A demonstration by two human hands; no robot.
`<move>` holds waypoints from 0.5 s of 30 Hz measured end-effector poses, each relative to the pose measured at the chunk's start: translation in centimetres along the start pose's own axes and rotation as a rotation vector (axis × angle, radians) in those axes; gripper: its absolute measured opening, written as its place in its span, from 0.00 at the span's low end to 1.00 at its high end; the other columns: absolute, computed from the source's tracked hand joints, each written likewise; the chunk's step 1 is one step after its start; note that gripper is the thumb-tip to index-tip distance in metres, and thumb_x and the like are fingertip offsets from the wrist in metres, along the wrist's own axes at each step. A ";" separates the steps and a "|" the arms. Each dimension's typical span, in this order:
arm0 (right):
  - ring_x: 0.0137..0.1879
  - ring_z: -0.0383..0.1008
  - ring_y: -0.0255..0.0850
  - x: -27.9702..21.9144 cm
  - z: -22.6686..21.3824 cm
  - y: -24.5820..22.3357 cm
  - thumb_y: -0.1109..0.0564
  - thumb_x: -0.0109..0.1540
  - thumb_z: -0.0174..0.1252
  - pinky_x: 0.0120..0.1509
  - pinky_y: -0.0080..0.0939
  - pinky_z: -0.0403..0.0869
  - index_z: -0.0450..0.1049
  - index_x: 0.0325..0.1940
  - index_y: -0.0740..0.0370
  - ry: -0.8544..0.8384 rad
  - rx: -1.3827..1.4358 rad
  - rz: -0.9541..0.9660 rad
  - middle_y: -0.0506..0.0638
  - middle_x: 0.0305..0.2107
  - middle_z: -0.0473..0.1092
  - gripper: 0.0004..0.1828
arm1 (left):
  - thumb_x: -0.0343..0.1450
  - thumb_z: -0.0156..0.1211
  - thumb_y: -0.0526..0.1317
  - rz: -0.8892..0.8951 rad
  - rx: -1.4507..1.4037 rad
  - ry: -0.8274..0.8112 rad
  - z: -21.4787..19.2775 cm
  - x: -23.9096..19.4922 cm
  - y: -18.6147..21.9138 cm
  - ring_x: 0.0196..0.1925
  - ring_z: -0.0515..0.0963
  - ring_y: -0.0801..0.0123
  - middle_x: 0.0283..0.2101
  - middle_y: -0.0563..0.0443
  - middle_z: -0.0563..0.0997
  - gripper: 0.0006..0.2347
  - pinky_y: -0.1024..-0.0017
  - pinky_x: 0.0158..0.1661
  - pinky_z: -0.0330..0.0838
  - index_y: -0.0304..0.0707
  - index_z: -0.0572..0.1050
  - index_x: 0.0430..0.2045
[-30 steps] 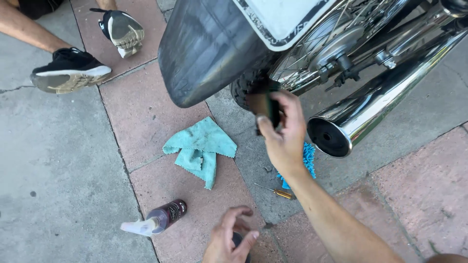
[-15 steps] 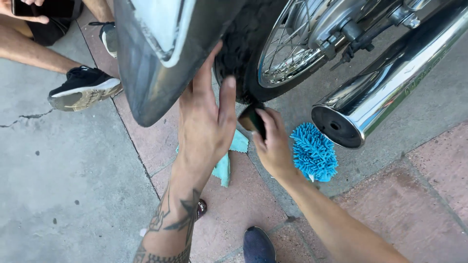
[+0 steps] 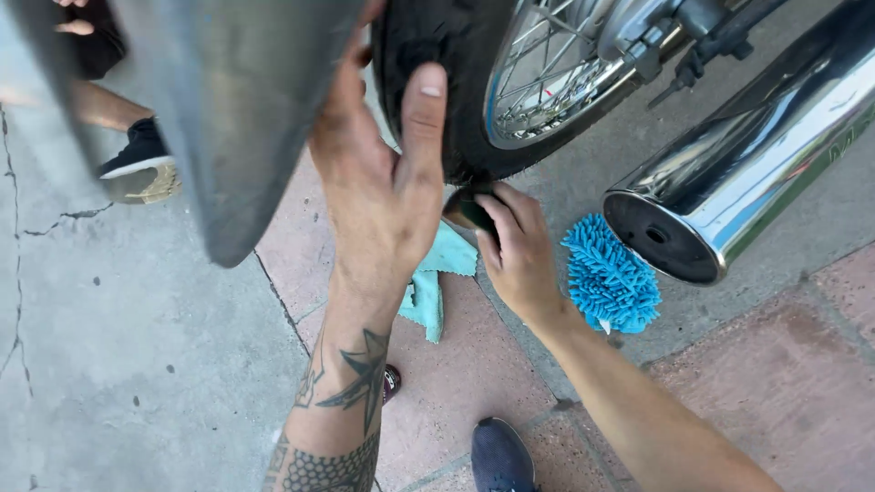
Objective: The person cleans the rear tire and fender of a motorcycle using a blue duster, a green cloth, and a spray bottle. They wipe the tire and fender, then spray a dark sponge with liquid and scrub the tire tread.
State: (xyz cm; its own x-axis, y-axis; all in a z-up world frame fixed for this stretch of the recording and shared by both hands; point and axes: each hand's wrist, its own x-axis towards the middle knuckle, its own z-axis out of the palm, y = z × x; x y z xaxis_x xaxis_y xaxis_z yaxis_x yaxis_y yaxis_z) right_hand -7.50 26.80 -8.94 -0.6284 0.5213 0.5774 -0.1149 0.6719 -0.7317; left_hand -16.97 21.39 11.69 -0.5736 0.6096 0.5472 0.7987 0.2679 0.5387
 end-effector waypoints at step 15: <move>0.67 0.66 0.59 1.1 -0.2 2.3 0.53 0.73 0.49 0.73 0.59 0.67 0.65 0.68 0.71 0.000 -0.088 -0.068 0.65 0.63 0.63 0.23 | 0.82 0.57 0.43 -0.090 -0.096 0.160 0.8 0.5 -0.4 0.73 0.74 0.63 0.70 0.53 0.70 0.19 0.52 0.75 0.74 0.39 0.64 0.65</move>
State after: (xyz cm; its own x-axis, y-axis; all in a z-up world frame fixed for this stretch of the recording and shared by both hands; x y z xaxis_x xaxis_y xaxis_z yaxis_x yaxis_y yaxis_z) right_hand -8.31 29.03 -9.91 -0.6212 0.4733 0.6246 -0.0893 0.7491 -0.6564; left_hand -17.45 22.18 11.23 -0.6694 0.4583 0.5847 0.7265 0.2391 0.6443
